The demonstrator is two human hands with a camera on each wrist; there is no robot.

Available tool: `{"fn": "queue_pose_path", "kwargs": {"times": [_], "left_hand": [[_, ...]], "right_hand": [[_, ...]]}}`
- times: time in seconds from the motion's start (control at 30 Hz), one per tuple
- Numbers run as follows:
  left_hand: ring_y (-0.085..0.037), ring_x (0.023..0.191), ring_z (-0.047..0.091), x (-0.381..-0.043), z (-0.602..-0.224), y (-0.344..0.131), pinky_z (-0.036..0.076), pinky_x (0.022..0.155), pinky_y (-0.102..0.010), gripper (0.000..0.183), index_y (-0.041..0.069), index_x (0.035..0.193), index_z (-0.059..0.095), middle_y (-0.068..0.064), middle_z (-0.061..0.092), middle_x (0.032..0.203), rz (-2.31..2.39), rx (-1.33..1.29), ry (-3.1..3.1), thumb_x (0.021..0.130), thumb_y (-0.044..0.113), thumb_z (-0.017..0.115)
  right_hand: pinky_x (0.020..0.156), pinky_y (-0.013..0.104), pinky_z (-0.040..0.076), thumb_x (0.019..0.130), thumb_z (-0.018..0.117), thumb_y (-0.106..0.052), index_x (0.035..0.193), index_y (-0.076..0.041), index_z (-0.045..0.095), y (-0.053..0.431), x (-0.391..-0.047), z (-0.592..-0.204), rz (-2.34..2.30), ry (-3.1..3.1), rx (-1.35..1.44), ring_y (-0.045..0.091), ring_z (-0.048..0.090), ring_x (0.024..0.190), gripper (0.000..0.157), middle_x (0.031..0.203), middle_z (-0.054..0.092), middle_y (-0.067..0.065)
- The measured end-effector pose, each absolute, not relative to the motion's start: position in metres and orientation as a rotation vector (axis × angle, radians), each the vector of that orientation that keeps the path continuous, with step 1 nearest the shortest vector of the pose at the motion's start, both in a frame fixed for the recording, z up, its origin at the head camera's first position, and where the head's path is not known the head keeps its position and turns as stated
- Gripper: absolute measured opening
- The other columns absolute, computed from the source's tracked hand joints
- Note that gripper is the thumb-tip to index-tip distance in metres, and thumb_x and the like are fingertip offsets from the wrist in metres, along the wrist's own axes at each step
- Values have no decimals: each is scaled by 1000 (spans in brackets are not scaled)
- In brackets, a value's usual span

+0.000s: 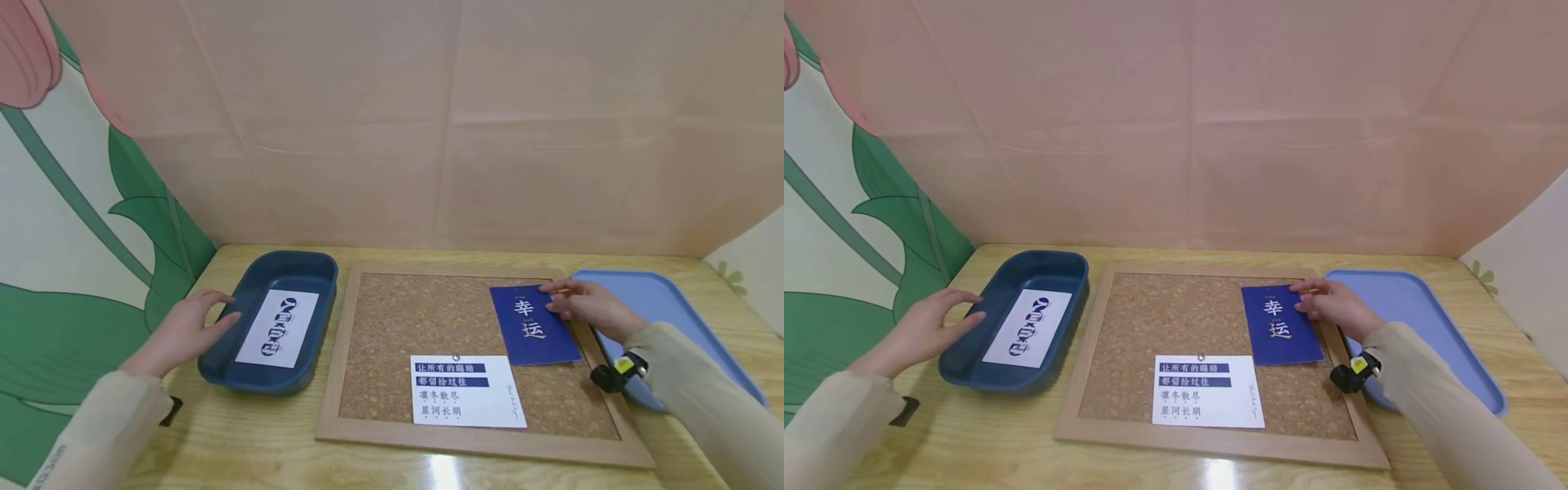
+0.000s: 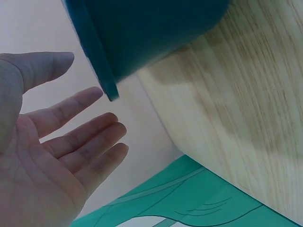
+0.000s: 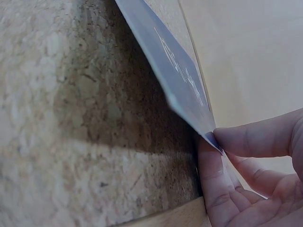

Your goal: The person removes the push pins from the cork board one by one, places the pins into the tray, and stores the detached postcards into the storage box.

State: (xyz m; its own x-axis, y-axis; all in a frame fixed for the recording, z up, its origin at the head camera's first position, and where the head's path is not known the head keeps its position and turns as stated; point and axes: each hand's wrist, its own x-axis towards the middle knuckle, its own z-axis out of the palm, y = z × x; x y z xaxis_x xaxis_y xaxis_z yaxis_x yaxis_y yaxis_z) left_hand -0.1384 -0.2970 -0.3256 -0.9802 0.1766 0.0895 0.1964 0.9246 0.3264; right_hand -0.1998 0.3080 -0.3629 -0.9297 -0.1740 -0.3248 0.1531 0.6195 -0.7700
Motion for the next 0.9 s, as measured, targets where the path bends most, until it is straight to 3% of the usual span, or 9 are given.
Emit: {"fn": "queue_pose_path", "kwargs": {"times": [0.5,0.73,0.9], "left_hand": [[-51,119,47,-134,-332,-307,39,95,-63,41,-5,126,55,-31,52,128,-593,-315,-2988,95,22,59],[-47,110,54,-133,-341,-314,46,88,-60,36,-4,128,54,-30,55,126,-729,-393,-2912,98,16,54],[-46,111,55,-131,-347,-317,47,90,-59,36,-4,131,50,-30,54,128,-852,-379,-2905,100,14,50]], "right_hand": [[76,24,50,97,52,-16,140,8,37,307,-200,-363,-1226,2474,-7,6,56,90,52,135,44,29],[79,24,51,97,51,-17,140,7,37,308,-200,-362,-1226,2477,-30,5,57,94,51,136,43,29],[81,24,51,98,51,-17,140,7,37,308,-199,-361,-1227,2478,-37,4,57,95,51,137,42,30]]}}
